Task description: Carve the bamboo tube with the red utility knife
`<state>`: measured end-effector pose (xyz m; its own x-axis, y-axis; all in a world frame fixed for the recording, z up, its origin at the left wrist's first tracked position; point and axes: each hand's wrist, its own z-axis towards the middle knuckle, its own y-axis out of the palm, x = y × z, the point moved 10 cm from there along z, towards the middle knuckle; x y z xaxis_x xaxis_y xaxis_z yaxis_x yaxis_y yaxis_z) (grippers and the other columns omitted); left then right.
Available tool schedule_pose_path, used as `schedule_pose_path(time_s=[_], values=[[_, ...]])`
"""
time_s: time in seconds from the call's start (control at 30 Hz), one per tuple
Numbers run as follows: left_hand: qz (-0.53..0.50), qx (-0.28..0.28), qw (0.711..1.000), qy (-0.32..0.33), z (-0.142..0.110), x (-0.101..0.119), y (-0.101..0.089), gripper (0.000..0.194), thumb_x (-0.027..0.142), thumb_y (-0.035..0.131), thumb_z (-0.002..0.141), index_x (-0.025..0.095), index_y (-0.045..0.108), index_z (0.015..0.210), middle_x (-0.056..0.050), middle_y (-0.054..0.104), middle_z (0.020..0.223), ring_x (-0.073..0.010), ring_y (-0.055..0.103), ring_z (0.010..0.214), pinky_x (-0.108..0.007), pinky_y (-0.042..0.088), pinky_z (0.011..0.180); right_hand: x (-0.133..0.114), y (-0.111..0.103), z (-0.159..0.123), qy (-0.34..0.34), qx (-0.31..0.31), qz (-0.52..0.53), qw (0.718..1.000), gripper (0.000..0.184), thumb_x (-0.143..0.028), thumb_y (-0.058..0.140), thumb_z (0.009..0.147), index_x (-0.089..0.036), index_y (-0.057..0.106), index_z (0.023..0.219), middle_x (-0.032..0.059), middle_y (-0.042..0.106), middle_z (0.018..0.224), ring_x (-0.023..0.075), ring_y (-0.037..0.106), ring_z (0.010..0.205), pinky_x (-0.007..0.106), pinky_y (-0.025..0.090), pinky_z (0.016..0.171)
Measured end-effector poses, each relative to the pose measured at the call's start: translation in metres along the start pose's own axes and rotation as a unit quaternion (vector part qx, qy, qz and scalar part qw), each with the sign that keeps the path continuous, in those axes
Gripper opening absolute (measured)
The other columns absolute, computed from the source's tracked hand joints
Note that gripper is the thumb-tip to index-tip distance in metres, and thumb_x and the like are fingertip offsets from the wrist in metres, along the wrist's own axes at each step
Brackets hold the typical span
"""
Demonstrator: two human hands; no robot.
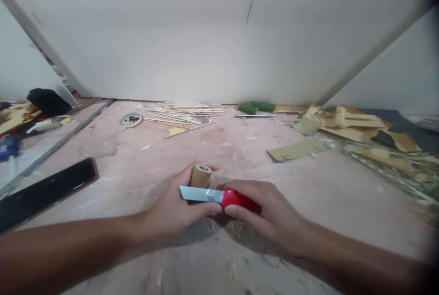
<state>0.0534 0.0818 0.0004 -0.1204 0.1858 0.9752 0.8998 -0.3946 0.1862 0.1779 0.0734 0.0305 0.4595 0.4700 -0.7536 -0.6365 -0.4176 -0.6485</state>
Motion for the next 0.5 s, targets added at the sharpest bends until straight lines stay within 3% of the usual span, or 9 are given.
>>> schedule_pose_path(time_s=[0.17, 0.33, 0.5], values=[[0.023, 0.005, 1.0, 0.006, -0.002, 0.0022, -0.001, 0.051, 0.018, 0.088, 0.078, 0.024, 0.061, 0.121, 0.005, 0.064, 0.089, -0.011, 0.059, 0.079, -0.021, 0.046, 0.07, -0.0034, -0.0006, -0.0022, -0.007, 0.007, 0.011, 1.0, 0.018, -0.039, 0.06, 0.104, -0.024, 0.07, 0.109, 0.0025, 0.075, 0.107, 0.0192, 0.068, 0.093, 0.028, 0.047, 0.083], [0.061, 0.02, 0.998, 0.014, -0.0056, 0.0059, -0.0017, 0.044, 0.024, 0.09, 0.076, 0.022, 0.063, 0.11, 0.003, 0.069, 0.093, -0.0134, 0.062, 0.084, -0.022, 0.049, 0.073, -0.0001, -0.0006, -0.0031, 0.01, 0.02, -0.024, 0.999, 0.022, -0.04, 0.062, 0.103, -0.022, 0.069, 0.094, 0.0008, 0.072, 0.086, 0.0171, 0.064, 0.076, 0.026, 0.043, 0.069], [0.077, 0.053, 0.995, 0.027, -0.0052, 0.0053, -0.0087, 0.037, 0.029, 0.091, 0.075, 0.019, 0.062, 0.094, 0.004, 0.067, 0.084, -0.0132, 0.06, 0.079, -0.021, 0.047, 0.068, -0.0014, -0.0013, -0.0067, 0.014, 0.047, -0.048, 0.998, 0.026, -0.041, 0.062, 0.103, -0.021, 0.065, 0.086, -0.0014, 0.068, 0.078, 0.0152, 0.06, 0.071, 0.025, 0.039, 0.065]])
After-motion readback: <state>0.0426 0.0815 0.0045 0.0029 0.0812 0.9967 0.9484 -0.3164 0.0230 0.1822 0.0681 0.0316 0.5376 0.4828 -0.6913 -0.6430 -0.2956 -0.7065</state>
